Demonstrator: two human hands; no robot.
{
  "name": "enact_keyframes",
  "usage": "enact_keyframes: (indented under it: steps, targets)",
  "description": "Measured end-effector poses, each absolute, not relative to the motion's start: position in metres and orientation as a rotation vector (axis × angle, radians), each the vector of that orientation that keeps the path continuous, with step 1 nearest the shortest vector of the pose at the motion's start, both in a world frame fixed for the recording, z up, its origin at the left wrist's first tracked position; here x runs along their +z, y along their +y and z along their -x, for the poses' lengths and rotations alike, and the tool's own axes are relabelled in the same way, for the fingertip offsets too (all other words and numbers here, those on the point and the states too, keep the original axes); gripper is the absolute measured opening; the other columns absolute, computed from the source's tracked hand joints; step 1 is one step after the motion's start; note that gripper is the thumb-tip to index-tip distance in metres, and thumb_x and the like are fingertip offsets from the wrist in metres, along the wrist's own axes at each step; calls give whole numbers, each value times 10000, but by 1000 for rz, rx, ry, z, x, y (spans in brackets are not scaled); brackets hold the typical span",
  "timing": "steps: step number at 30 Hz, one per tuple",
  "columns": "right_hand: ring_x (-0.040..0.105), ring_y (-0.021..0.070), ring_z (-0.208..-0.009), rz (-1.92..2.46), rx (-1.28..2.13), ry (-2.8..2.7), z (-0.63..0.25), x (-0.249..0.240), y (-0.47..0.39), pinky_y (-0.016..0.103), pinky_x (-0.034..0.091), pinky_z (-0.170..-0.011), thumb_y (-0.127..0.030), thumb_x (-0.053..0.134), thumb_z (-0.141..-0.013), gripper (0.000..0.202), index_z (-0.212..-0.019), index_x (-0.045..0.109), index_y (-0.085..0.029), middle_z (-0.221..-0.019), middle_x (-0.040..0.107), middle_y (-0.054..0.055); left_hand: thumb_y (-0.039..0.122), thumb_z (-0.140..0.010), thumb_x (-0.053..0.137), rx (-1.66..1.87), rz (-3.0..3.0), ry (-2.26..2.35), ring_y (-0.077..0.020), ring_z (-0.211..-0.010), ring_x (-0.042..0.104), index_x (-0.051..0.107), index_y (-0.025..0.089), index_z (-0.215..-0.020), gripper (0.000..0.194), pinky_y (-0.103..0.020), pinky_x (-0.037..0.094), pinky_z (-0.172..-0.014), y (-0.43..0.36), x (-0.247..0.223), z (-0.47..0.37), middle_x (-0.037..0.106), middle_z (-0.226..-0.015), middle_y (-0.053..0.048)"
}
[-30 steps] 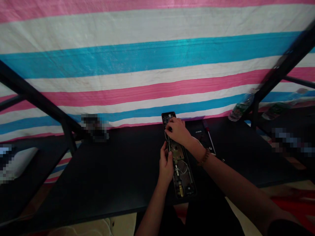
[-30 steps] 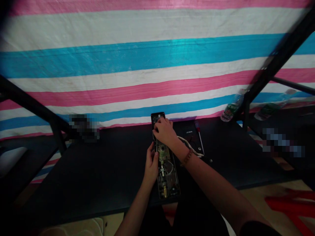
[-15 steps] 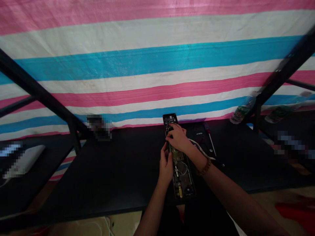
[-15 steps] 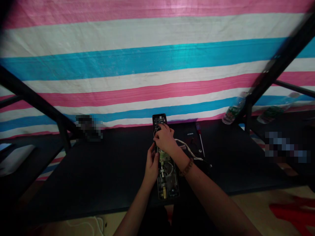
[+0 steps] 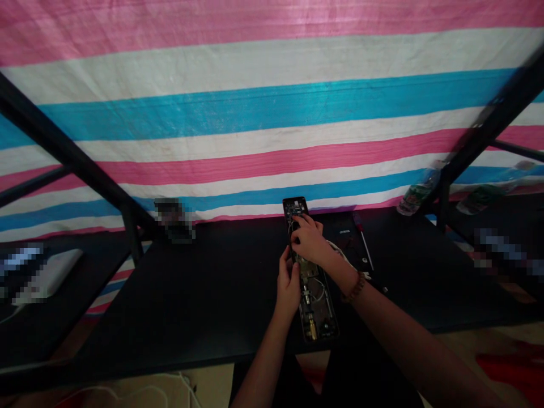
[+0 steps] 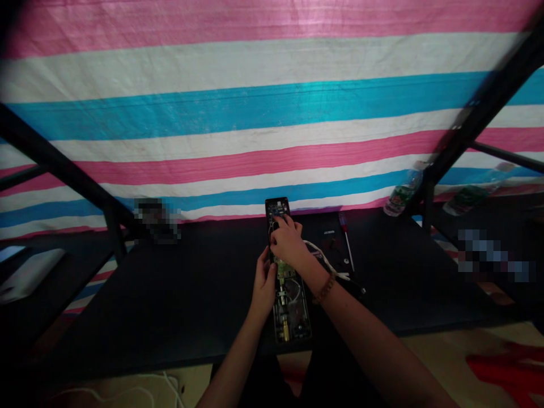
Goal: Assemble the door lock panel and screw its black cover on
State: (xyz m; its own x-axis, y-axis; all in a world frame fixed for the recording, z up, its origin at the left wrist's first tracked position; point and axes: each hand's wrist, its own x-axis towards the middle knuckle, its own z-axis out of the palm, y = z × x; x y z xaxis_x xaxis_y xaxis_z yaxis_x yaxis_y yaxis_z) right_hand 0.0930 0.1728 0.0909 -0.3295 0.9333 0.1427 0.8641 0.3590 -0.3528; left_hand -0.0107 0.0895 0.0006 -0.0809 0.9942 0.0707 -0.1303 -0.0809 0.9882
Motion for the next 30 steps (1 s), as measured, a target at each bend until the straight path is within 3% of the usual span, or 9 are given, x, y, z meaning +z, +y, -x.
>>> enact_keyframes:
  steps: [30]
  targets:
    - [316, 352, -1423, 1501, 291, -2367, -97, 92, 178, 534, 256, -1023, -189, 683, -774, 91, -763, 771, -206, -1547, 448, 104, 491, -965, 529, 1386, -1051, 1083, -220, -1056, 667, 375, 219, -1480, 602, -366, 527, -921, 87, -1, 10, 647, -1240, -115]
